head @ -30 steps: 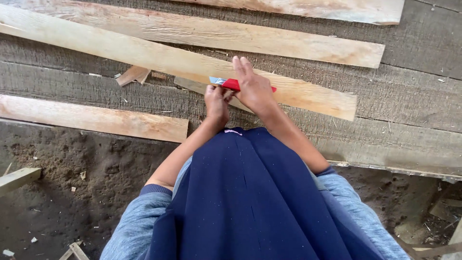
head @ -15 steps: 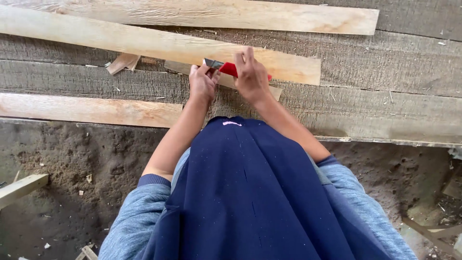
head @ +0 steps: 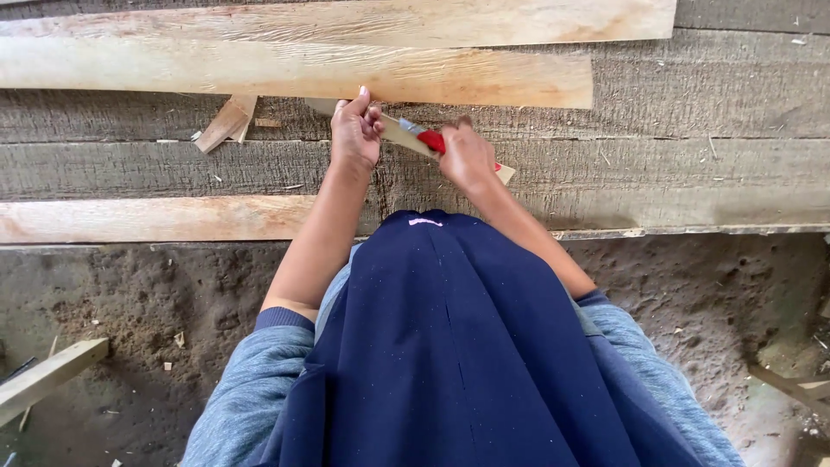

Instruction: The person uses a utility knife to cut a long wooden plank into smaller pieces. They repeatedly score the wood along a straight line and then snap off the cut sections, placing them aside on the work surface.

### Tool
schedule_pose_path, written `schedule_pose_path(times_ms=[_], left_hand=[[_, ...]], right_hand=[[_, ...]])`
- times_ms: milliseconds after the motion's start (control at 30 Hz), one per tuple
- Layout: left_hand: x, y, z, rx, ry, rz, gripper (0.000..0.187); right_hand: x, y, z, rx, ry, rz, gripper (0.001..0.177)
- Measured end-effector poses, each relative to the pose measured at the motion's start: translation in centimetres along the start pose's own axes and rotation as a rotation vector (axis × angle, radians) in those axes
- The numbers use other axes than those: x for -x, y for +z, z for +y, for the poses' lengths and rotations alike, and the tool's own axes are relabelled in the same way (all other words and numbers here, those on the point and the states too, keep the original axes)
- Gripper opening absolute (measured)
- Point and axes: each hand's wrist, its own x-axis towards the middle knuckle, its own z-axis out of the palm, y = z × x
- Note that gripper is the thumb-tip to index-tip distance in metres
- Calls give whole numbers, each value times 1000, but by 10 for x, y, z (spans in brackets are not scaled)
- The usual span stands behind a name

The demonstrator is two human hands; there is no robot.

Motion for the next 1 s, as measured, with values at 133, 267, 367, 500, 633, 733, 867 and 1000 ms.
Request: schedule_pose_path(times_ms=[133, 267, 367, 500, 633, 733, 867, 1000], left_hand=[[17, 14, 2, 41, -11, -10, 31], [13, 21, -16, 165, 11, -80, 22], [4, 27, -25, 220, 56, -72, 20], [-13, 30, -54, 216, 127, 28, 17], [11, 72, -74, 295, 90, 48, 23], [55, 115, -79, 191, -9, 138, 17], [121, 168, -58, -620, -212, 116, 31], [81, 155, -114, -1393, 424, -178, 26]], right_hand=[[2, -37, 12, 15, 147, 30, 17], [2, -48, 64, -341, 592, 301, 26], [-2, -38, 137, -651, 720, 632, 23], [24, -67, 179, -746, 782, 901, 29], [47, -125, 199, -589, 819, 875, 37], [61, -130, 220, -422, 592, 855, 26], [86, -149, 166, -415, 477, 427, 83], [89, -136, 163, -237, 366, 144, 91]])
